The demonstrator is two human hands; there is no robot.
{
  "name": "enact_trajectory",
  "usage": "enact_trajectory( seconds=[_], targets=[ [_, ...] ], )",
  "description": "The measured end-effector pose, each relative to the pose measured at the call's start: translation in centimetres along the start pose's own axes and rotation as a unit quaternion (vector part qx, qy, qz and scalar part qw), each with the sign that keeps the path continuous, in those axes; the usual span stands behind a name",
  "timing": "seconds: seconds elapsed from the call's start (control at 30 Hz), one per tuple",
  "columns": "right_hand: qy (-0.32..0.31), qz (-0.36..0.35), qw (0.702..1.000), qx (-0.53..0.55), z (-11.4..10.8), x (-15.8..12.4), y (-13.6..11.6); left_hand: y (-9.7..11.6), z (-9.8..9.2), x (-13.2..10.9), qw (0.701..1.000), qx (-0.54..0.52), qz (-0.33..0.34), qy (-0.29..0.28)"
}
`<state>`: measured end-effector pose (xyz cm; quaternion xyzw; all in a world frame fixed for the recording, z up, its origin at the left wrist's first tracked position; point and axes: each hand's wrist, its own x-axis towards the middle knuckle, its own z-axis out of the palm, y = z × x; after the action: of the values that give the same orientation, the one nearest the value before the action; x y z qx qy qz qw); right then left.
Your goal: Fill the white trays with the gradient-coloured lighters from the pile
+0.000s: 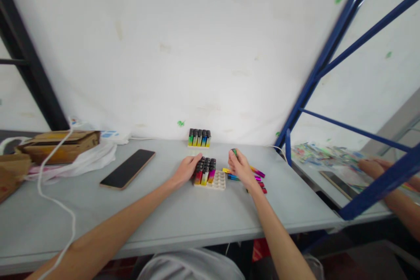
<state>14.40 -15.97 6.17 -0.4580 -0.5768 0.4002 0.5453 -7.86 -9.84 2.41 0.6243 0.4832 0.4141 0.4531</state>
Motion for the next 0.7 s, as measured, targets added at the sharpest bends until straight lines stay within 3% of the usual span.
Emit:
enact_trajectory(
  seconds=[0.27,0.7],
  targets=[
    [0.085,-0.060,0.973,-0.205,0.65,0.15,0.84,-0.29,0.00,0.36,1.000,0.003,-0.005,-0.012],
    [0.079,-0.049,0.966,-0.239,0.55,0.01,0.42,0.37,-0.14,0.01,0.999,-0.016,-0.019,-0.033]
  ],
)
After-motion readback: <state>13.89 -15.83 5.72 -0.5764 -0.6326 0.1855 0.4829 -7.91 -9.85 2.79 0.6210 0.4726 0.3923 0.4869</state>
